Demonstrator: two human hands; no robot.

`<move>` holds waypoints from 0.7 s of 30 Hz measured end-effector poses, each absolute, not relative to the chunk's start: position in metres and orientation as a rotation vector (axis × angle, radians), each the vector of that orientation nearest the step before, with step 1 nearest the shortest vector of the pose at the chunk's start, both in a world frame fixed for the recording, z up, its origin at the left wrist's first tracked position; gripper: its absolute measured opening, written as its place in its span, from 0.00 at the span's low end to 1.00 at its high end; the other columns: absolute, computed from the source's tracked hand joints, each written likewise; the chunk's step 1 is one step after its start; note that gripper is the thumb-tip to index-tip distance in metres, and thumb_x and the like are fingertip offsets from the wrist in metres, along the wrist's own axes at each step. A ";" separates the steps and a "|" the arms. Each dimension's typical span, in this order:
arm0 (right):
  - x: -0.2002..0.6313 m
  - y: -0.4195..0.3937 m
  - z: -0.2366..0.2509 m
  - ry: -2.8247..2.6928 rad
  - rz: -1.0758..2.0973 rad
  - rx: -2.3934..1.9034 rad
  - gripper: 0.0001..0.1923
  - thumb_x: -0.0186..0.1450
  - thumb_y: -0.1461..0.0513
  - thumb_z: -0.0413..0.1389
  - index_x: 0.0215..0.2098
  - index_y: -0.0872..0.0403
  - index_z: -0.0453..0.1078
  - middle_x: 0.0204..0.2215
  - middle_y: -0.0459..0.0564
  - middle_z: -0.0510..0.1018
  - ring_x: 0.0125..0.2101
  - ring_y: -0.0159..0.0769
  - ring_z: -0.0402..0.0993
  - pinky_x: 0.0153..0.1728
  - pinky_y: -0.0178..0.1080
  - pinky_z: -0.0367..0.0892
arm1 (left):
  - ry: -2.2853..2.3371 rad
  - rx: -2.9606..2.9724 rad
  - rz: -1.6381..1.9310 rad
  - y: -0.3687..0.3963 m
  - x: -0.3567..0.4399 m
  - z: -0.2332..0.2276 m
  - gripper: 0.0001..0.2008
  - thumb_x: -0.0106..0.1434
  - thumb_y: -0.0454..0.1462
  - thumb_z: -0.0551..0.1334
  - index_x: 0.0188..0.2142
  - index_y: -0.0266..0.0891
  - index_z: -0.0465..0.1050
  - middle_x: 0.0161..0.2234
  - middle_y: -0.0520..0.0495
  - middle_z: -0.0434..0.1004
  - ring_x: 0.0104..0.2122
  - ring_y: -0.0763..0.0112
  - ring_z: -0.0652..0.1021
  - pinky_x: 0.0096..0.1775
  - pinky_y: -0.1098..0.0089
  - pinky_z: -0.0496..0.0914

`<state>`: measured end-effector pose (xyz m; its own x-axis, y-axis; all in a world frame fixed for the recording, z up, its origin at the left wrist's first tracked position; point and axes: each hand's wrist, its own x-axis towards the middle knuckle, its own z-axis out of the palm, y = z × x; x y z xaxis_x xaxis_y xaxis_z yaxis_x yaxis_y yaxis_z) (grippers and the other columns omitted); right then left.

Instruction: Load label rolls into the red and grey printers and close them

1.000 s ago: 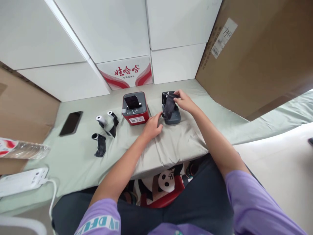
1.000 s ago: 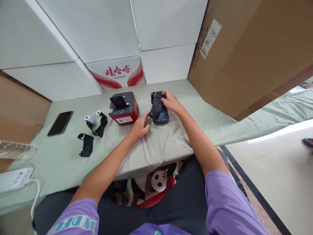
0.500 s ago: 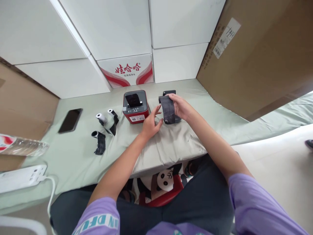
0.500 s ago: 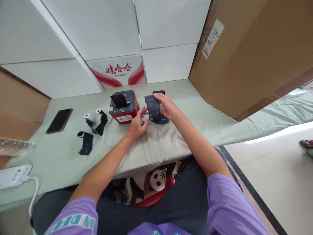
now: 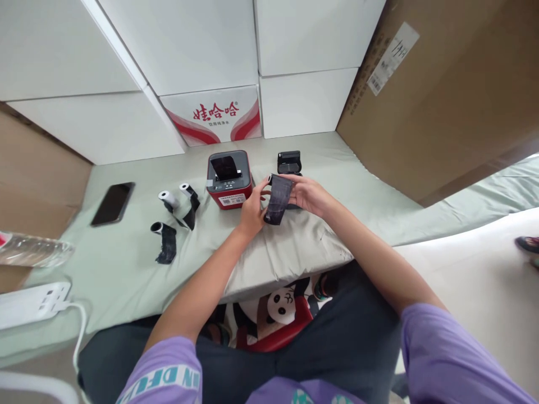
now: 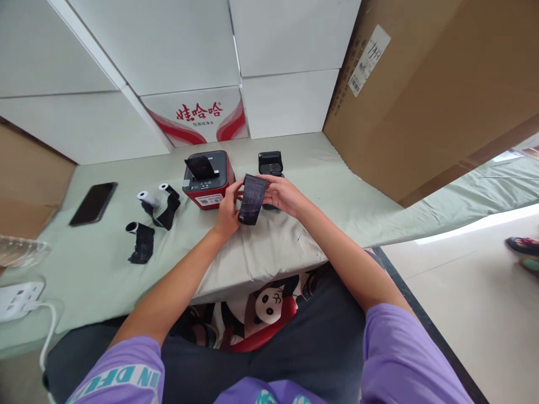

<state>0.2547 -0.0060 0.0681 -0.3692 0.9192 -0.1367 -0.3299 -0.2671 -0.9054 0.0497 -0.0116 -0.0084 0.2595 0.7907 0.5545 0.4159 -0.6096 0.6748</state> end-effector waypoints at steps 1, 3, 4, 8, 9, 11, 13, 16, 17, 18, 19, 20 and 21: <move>0.257 -0.009 0.067 -1.065 1.763 -0.873 0.25 0.55 0.70 0.57 0.50 0.52 0.77 0.39 0.49 0.85 0.37 0.37 0.82 0.42 0.42 0.79 | 1.094 2.136 1.292 -0.012 0.050 -0.009 0.31 0.70 0.47 0.57 0.69 0.44 0.56 0.66 0.37 0.70 0.52 0.62 0.81 0.49 0.63 0.76; 0.261 -0.015 0.065 -1.114 1.731 -0.863 0.23 0.56 0.69 0.60 0.50 0.51 0.77 0.42 0.48 0.85 0.38 0.36 0.82 0.41 0.40 0.79 | 1.076 2.116 1.303 -0.013 0.051 -0.010 0.28 0.70 0.46 0.58 0.67 0.43 0.58 0.65 0.36 0.71 0.50 0.62 0.81 0.48 0.64 0.76; 0.262 -0.017 0.064 -1.139 1.717 -0.856 0.23 0.57 0.68 0.61 0.50 0.50 0.77 0.44 0.48 0.85 0.39 0.35 0.82 0.40 0.39 0.79 | 1.070 2.103 1.319 -0.012 0.052 -0.011 0.27 0.70 0.46 0.58 0.65 0.42 0.59 0.63 0.36 0.73 0.48 0.63 0.82 0.47 0.64 0.76; 0.263 -0.019 0.059 -1.222 1.701 -0.864 0.21 0.58 0.66 0.63 0.49 0.49 0.78 0.46 0.50 0.84 0.38 0.35 0.81 0.37 0.37 0.78 | 1.108 2.031 1.368 -0.011 0.052 -0.011 0.19 0.69 0.43 0.58 0.56 0.41 0.64 0.49 0.40 0.80 0.42 0.64 0.81 0.46 0.63 0.76; 0.262 -0.019 0.057 -1.239 1.696 -0.875 0.21 0.57 0.66 0.63 0.49 0.49 0.78 0.45 0.50 0.84 0.38 0.35 0.81 0.37 0.38 0.78 | 1.116 2.014 1.370 -0.011 0.052 -0.010 0.16 0.68 0.42 0.58 0.53 0.41 0.65 0.46 0.42 0.80 0.40 0.65 0.81 0.45 0.64 0.75; 0.259 -0.020 0.054 -1.282 1.672 -0.895 0.21 0.56 0.67 0.63 0.48 0.48 0.77 0.45 0.49 0.84 0.39 0.36 0.81 0.38 0.38 0.79 | 1.120 1.977 1.372 -0.012 0.053 -0.008 0.11 0.67 0.41 0.58 0.47 0.42 0.66 0.41 0.46 0.78 0.38 0.67 0.79 0.42 0.66 0.74; 0.256 -0.020 0.051 -1.333 1.636 -0.896 0.22 0.54 0.67 0.64 0.47 0.48 0.77 0.44 0.48 0.84 0.38 0.35 0.81 0.37 0.38 0.79 | 1.109 1.919 1.377 -0.011 0.054 -0.006 0.07 0.65 0.40 0.60 0.41 0.42 0.65 0.36 0.50 0.75 0.34 0.69 0.76 0.40 0.68 0.72; 0.251 -0.021 0.046 -1.404 1.573 -0.889 0.19 0.55 0.65 0.65 0.45 0.49 0.75 0.37 0.45 0.83 0.31 0.33 0.79 0.31 0.36 0.78 | 1.100 1.781 1.398 -0.011 0.056 -0.004 0.09 0.65 0.42 0.61 0.35 0.42 0.62 0.31 0.53 0.69 0.31 0.73 0.73 0.36 0.71 0.68; 0.249 -0.021 0.045 -1.422 1.566 -0.901 0.17 0.56 0.63 0.65 0.44 0.49 0.74 0.34 0.45 0.82 0.29 0.33 0.78 0.27 0.35 0.77 | 1.094 1.720 1.412 -0.011 0.057 -0.004 0.12 0.65 0.44 0.62 0.35 0.43 0.61 0.30 0.54 0.68 0.30 0.73 0.72 0.34 0.72 0.67; 0.247 -0.022 0.044 -1.437 1.572 -0.924 0.15 0.57 0.61 0.66 0.43 0.49 0.74 0.31 0.44 0.81 0.27 0.33 0.77 0.24 0.35 0.75 | 1.077 1.654 1.421 -0.011 0.058 -0.003 0.14 0.64 0.47 0.64 0.36 0.43 0.61 0.30 0.54 0.67 0.29 0.73 0.72 0.33 0.73 0.66; 0.245 -0.022 0.043 -1.445 1.588 -0.957 0.14 0.58 0.58 0.66 0.42 0.50 0.74 0.27 0.43 0.78 0.24 0.33 0.76 0.21 0.34 0.73 | 1.045 1.585 1.421 -0.013 0.059 -0.003 0.16 0.63 0.49 0.65 0.37 0.43 0.61 0.29 0.55 0.68 0.28 0.74 0.71 0.31 0.73 0.65; 0.243 -0.023 0.042 -1.437 1.608 -0.993 0.13 0.60 0.55 0.66 0.41 0.51 0.73 0.23 0.42 0.76 0.22 0.32 0.74 0.18 0.33 0.71 | 1.003 1.520 1.405 -0.014 0.060 -0.002 0.18 0.63 0.50 0.66 0.40 0.44 0.62 0.29 0.55 0.68 0.27 0.74 0.71 0.29 0.74 0.64; 0.241 -0.024 0.041 -1.418 1.627 -1.028 0.14 0.62 0.52 0.65 0.40 0.51 0.73 0.21 0.41 0.73 0.20 0.32 0.72 0.16 0.33 0.69 | 0.956 1.469 1.376 -0.016 0.061 0.000 0.19 0.62 0.51 0.67 0.42 0.44 0.63 0.27 0.56 0.68 0.25 0.74 0.71 0.27 0.74 0.62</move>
<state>0.2415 -0.0241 0.0408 -0.4110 0.9059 -0.1022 -0.0225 -0.1221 -0.9923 0.0613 -0.0163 -0.0004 0.0897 0.9444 0.3164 -0.0332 -0.3146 0.9486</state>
